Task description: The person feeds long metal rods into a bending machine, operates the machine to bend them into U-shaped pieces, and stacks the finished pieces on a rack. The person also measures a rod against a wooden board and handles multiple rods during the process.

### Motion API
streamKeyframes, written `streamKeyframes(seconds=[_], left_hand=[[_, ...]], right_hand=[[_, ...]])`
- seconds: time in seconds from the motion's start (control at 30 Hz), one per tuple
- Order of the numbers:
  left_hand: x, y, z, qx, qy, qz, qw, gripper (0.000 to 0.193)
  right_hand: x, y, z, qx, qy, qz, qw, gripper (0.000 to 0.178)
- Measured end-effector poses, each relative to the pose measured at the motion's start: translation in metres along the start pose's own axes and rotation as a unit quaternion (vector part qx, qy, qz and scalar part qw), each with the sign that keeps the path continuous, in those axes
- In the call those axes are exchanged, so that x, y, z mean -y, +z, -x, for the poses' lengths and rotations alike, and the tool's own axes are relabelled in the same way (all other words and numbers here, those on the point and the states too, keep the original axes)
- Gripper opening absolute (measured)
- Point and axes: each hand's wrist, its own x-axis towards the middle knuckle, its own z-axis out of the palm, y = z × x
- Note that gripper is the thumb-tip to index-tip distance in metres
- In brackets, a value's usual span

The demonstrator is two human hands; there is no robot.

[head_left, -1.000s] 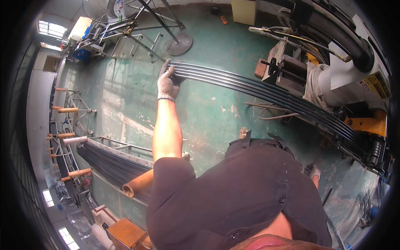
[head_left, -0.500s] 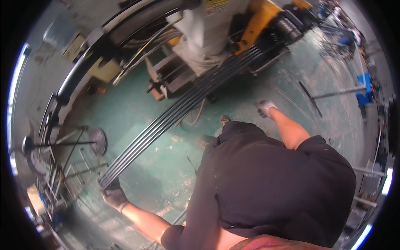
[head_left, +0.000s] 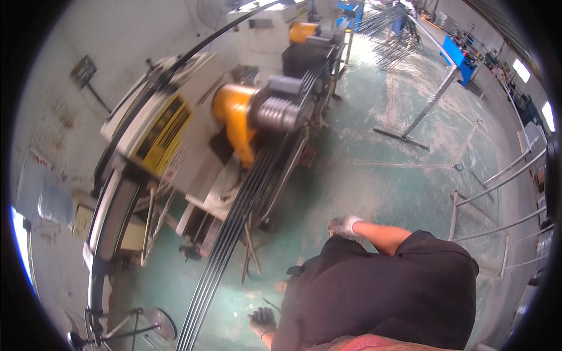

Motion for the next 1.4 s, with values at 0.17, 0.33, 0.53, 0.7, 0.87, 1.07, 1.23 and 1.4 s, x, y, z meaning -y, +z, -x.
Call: streamKeyframes(seconds=[0.17, 0.33, 0.53, 0.7, 0.87, 1.07, 1.23, 1.4], left_hand=[[0.081, 0.061, -0.058, 0.293, 0.135, -0.353, 0.878, 0.036], [0.126, 0.235, 0.068, 0.069, 0.130, -0.377, 0.914, 0.021], [0.163, 0.276, 0.010, 0.165, 0.049, -0.486, 0.857, 0.026], [0.165, 0.320, 0.016, 0.178, 0.136, -0.623, 0.750, 0.028], [0.149, 0.348, -0.006, 0.136, 0.092, -0.563, 0.810, 0.030], [0.106, 0.314, -0.082, 0.176, 0.180, -0.594, 0.764, 0.034], [0.165, 0.365, -0.056, 0.171, 0.174, -0.671, 0.701, 0.032], [0.255, 0.420, -0.038, 0.155, 0.175, -0.716, 0.658, 0.030]], right_hand=[[-0.068, -0.087, 0.025, 0.023, 0.124, -0.028, 0.992, 0.064], [-0.143, -0.136, -0.017, -0.009, 0.250, -0.112, 0.962, 0.068], [-0.184, -0.194, -0.081, -0.080, 0.150, 0.102, 0.980, 0.069], [-0.120, -0.222, -0.048, -0.133, 0.209, -0.305, 0.920, 0.048], [-0.122, -0.211, -0.039, -0.078, 0.272, -0.309, 0.908, 0.044], [-0.136, -0.217, -0.077, -0.002, 0.327, -0.297, 0.897, 0.043], [-0.149, -0.276, -0.168, 0.049, 0.261, -0.144, 0.953, 0.054], [-0.097, -0.373, -0.245, -0.051, 0.135, -0.098, 0.985, 0.054]])
